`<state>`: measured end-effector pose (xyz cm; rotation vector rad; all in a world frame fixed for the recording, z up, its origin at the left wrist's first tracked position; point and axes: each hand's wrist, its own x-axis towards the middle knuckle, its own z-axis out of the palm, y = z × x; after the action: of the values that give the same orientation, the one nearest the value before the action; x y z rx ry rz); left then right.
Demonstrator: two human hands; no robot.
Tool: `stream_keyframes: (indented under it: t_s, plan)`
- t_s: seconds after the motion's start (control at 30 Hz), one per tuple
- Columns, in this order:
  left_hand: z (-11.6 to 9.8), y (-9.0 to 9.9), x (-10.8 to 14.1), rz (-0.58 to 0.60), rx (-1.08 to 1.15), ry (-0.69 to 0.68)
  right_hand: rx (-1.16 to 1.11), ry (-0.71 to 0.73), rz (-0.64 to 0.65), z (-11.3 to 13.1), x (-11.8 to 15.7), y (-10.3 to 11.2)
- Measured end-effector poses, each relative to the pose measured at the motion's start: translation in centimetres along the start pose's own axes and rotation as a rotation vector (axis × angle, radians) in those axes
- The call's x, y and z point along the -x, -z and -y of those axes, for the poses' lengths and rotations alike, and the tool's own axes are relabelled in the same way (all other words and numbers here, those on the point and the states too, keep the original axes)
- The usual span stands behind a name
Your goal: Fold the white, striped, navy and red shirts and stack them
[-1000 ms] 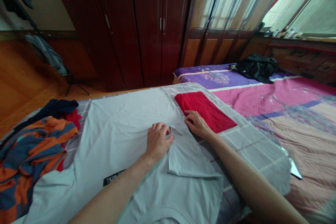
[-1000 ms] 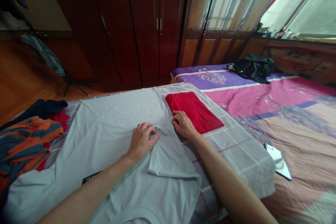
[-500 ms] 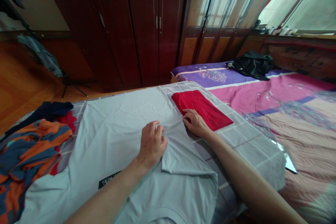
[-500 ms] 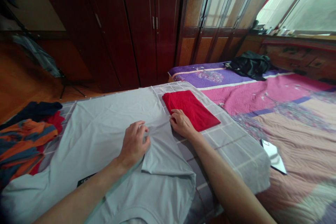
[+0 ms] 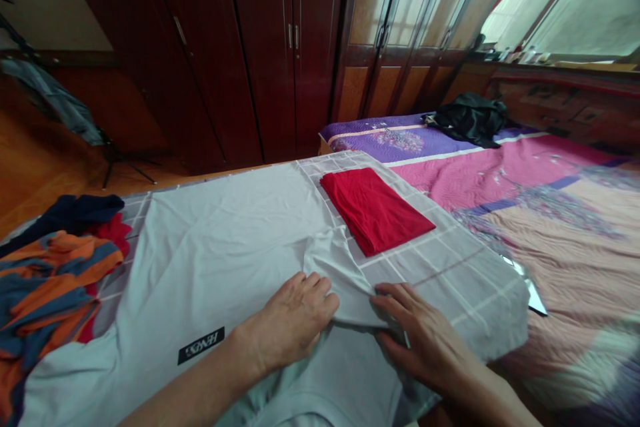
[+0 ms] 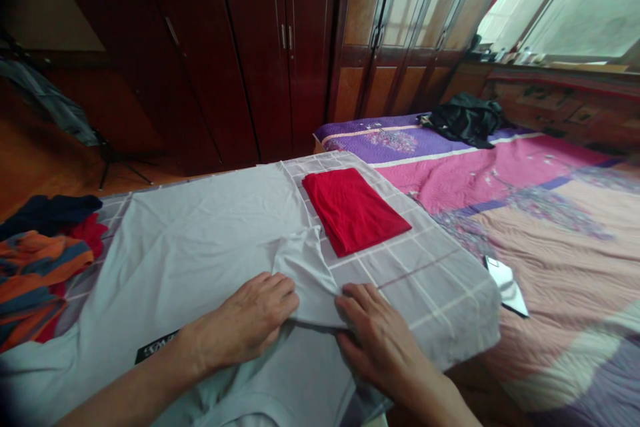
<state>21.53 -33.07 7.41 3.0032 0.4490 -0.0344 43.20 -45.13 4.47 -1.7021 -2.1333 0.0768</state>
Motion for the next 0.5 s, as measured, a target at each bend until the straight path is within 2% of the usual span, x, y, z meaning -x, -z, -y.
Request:
stream_keyframes:
  t_s: [0.13,0.3,0.4,0.5]
  plan:
    - [-0.1,0.1,0.7,-0.004,-0.001,0.049,0.103,-0.062,-0.143,0.4,1.7,-1.6]
    - [0.3,0.5,1.5,0.02,0.046,0.095,0.146,-0.007,-0.262,0.7,2.6,-2.2]
    - [0.5,1.3,1.7,0.065,0.045,0.119,0.145,0.032,-0.216,0.9,3.2,-1.9]
    - [0.3,2.1,1.3,0.042,0.072,0.088,0.117,0.04,-0.136,1.2,3.6,-1.2]
